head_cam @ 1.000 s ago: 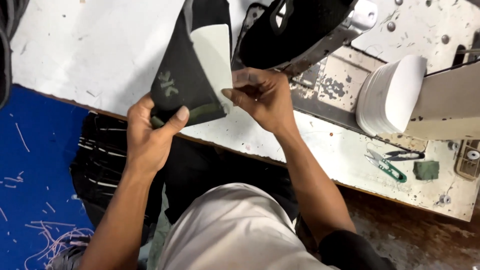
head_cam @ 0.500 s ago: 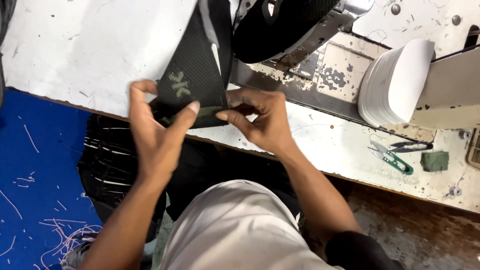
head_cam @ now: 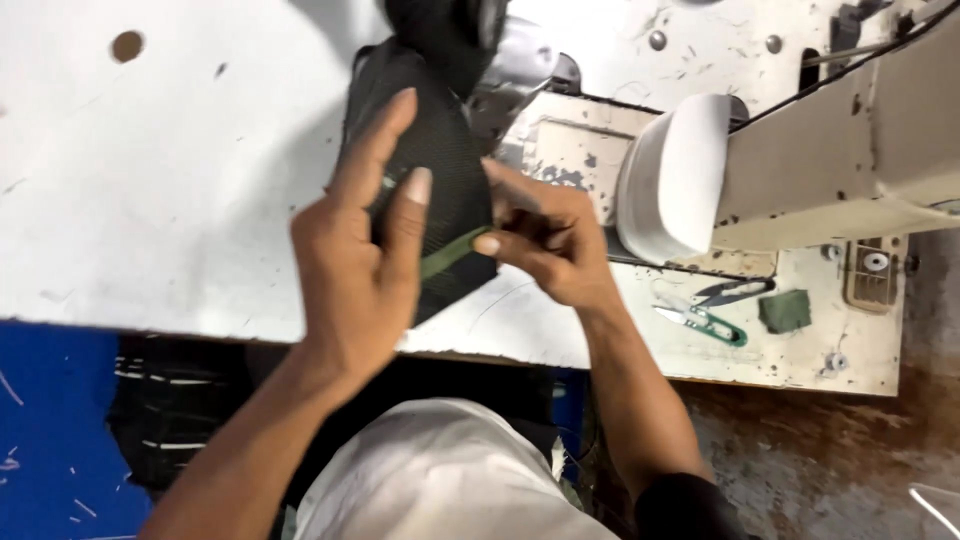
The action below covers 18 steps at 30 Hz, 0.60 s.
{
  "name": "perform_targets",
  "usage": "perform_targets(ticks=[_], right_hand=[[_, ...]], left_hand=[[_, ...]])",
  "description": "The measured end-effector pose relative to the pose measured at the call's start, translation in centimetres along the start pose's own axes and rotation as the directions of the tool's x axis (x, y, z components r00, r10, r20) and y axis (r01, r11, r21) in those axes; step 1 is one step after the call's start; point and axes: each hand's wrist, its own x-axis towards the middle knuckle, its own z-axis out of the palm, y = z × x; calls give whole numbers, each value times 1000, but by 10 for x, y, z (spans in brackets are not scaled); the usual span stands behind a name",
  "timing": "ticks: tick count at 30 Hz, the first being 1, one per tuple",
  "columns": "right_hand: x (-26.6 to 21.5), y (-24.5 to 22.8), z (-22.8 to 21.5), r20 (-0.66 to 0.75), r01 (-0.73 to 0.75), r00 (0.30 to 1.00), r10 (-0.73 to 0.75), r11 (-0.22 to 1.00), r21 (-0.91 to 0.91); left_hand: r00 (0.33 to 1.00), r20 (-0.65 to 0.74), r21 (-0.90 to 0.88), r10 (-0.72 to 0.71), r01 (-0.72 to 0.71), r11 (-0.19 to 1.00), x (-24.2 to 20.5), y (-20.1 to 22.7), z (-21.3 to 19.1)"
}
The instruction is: Assembling shoe upper components and preparing them for stitching at a manufacturing workstation.
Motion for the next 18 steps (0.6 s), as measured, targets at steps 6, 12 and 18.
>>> perform_targets(ticks=[6, 12, 18], right_hand=[[18, 14, -48, 111, -92, 992, 66, 965, 246], [27, 6, -36, 72, -114, 993, 97, 943, 313], [19, -26, 17, -123, -136, 976, 181, 941, 309]], left_hand=[[985, -43, 1, -166, 166, 986, 29, 3, 47], [987, 69, -5, -144, 145, 989, 67, -8, 24], [967, 256, -166, -12, 56, 985, 109, -26, -8]])
